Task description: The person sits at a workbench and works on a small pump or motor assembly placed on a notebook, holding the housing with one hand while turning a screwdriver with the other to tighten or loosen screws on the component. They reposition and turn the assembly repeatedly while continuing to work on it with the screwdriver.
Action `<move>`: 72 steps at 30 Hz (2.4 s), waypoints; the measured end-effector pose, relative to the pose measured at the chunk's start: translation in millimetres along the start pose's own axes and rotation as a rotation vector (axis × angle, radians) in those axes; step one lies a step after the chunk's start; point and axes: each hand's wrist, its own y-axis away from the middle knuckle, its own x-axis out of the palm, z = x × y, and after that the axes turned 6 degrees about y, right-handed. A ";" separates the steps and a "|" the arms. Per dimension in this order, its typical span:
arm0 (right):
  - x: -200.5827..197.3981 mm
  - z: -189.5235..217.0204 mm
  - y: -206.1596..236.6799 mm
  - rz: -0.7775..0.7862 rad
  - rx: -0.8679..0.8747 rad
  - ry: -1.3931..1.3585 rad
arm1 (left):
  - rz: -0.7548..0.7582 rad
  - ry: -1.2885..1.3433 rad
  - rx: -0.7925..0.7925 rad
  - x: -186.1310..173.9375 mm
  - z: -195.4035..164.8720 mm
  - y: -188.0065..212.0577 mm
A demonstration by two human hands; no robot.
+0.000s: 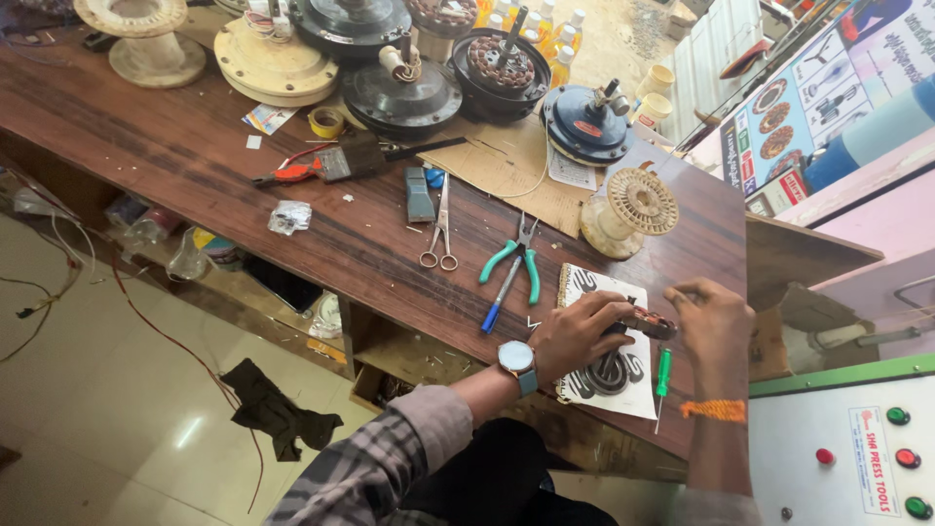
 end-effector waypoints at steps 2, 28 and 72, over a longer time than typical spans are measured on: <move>-12.6 -4.4 17.3 -0.042 0.006 -0.009 | -0.054 0.004 0.067 3.0 5.6 -1.8; 29.0 12.2 118.6 -0.031 -0.013 -0.264 | -0.024 -0.072 0.114 -3.4 21.6 -3.5; -13.3 60.6 20.3 0.095 -0.102 0.050 | -0.126 -0.021 0.144 3.8 10.9 -2.4</move>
